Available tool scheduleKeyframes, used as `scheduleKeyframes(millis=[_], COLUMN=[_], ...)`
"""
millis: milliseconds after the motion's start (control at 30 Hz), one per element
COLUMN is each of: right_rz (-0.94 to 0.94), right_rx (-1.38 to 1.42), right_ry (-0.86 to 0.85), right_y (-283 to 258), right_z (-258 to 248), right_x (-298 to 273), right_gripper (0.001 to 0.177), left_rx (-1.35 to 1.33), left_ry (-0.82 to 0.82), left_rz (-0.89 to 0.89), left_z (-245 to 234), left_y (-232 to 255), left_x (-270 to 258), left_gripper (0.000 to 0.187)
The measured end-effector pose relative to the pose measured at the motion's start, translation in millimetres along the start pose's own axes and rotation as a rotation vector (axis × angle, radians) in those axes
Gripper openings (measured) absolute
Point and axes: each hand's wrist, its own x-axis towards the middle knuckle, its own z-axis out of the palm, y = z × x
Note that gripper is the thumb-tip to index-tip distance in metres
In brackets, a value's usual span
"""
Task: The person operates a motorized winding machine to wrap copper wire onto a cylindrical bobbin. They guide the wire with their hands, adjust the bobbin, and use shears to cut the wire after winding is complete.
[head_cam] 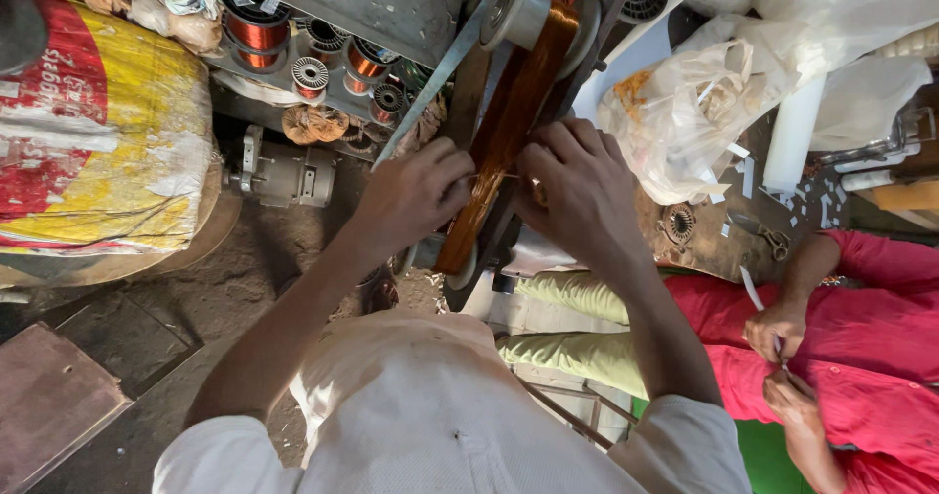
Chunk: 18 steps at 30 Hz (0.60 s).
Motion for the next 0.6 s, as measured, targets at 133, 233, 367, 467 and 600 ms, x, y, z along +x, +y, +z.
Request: scheduleKeyframes(millis=[133, 233, 367, 467, 600], right_rz=[0.031, 0.018, 0.03, 0.063, 0.096], right_rx=[0.231, 0.114, 0.015, 0.115, 0.235], right_ry=[-0.073, -0.019, 0.032, -0.023, -0.029], right_y=[-7, -16, -9, 0, 2], right_z=[-6, -1, -3, -2, 7], right_x=[-4, -13, -22, -25, -28], right_gripper=[0.026, 0.019, 0.016, 0.019, 0.018], left_rx=[-0.068, -0.122, -0.354, -0.656, -0.646], left_ry=[0.047, 0.046, -0.113, -0.07, 0.065], left_rz=[-0.027, -0.039, -0.365, -0.39, -0.387], left_z=[15, 17, 1, -5, 0], left_y=[2, -3, -11, -6, 10], left_x=[-3, -6, -11, -14, -11], left_gripper=[0.01, 0.013, 0.018, 0.017, 0.017])
